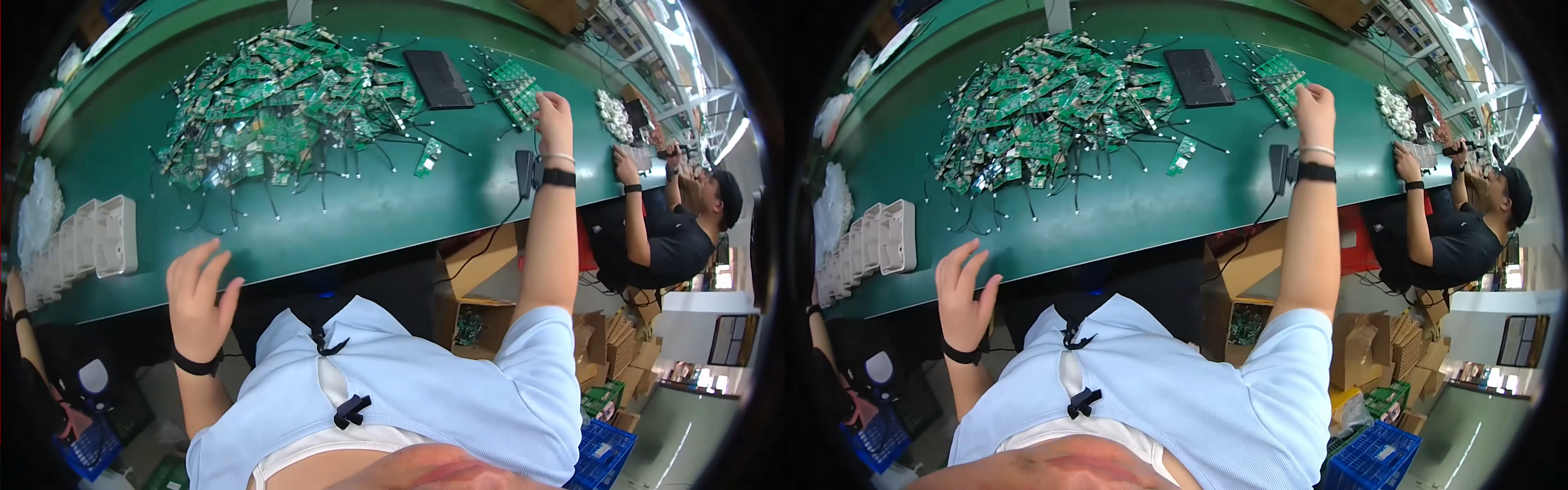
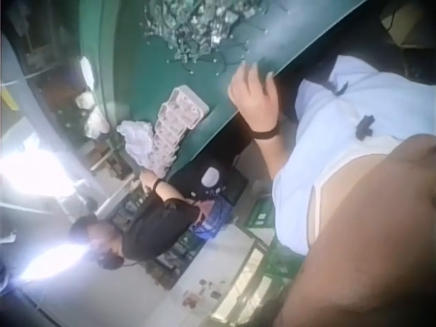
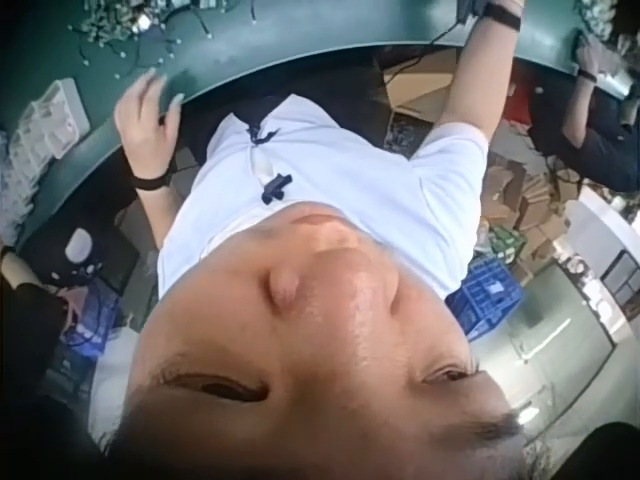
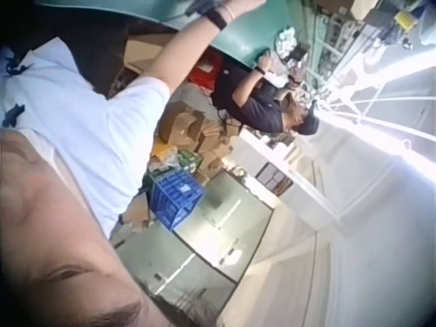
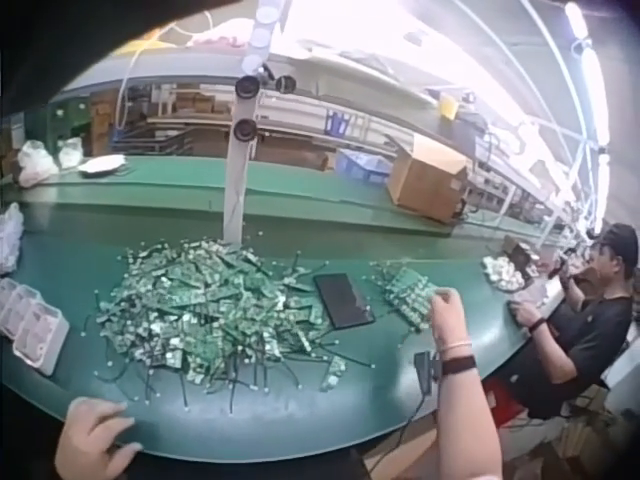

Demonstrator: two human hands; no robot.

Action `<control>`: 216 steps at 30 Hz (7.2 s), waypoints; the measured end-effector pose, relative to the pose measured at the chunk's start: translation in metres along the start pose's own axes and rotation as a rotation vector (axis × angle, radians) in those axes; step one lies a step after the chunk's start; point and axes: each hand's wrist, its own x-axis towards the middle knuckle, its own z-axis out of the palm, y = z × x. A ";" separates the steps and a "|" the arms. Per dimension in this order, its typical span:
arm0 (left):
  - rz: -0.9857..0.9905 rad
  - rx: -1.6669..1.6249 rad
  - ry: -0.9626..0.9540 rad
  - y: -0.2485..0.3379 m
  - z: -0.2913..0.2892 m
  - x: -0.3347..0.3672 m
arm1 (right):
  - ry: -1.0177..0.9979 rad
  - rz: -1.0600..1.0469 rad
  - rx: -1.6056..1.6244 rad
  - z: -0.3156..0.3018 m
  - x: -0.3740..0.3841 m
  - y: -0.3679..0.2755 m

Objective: The person separates circuit boards from a panel and places them into a slot on a black fixture, repeating this for several boards. They then remove the boards from the fixture, pick up a white plastic housing, and insert a circuit board into it.

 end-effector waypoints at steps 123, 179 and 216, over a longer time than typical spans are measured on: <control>-0.474 -2.089 -0.465 0.165 0.219 0.327 | -0.549 0.296 0.455 -0.056 0.021 -0.063; 0.164 -1.072 0.098 0.185 0.110 0.272 | -0.556 0.075 1.421 -0.036 -0.078 -0.008; 0.227 -1.139 -0.039 0.205 0.084 0.249 | -0.556 -0.067 1.168 -0.032 -0.124 0.019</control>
